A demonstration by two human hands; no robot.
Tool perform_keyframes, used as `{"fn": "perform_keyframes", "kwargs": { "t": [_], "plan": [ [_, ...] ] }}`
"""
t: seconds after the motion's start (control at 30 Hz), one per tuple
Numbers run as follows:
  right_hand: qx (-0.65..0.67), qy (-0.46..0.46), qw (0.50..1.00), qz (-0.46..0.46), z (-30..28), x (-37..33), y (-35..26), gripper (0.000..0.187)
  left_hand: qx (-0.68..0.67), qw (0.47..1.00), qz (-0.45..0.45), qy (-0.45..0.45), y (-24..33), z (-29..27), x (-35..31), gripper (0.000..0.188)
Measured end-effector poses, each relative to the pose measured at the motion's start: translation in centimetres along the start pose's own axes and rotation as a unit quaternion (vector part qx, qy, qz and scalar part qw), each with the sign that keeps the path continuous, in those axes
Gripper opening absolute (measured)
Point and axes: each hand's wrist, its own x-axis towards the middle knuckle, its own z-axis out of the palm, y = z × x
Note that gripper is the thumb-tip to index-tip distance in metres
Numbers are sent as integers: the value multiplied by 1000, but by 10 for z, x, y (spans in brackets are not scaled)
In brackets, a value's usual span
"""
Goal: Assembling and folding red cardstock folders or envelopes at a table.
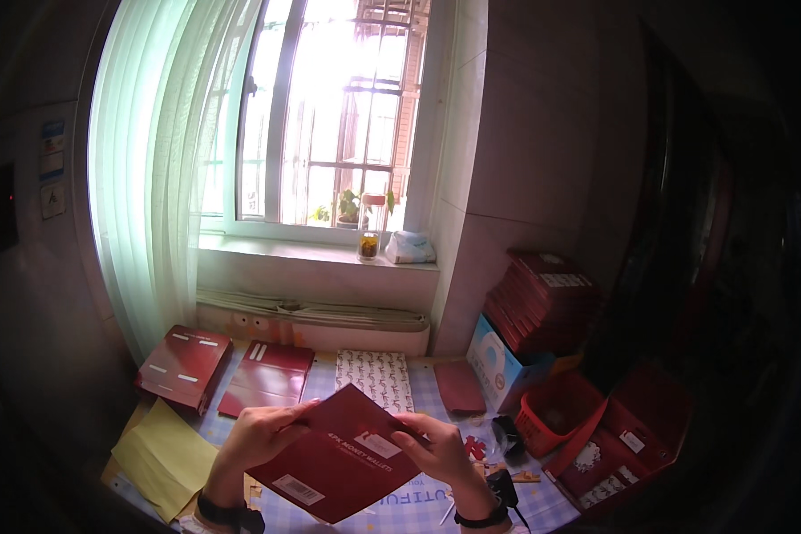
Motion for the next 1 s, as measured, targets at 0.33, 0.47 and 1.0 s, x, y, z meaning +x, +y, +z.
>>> {"fn": "perform_keyframes", "kwargs": {
  "t": [0.33, 0.47, 1.0],
  "plan": [
    [181, 135, 972, 71, -15, 0, 8, 9, 157, 975, -49, 152, 5, -13, 4, 29],
    [283, 130, 945, 98, -7, 4, 32, 11, -252, 936, -137, 204, -37, -13, 3, 45],
    [174, -42, 965, 192, 2, 9, 72, 30, -373, 897, -191, 140, -71, -1, 3, 28]
  ]
}}
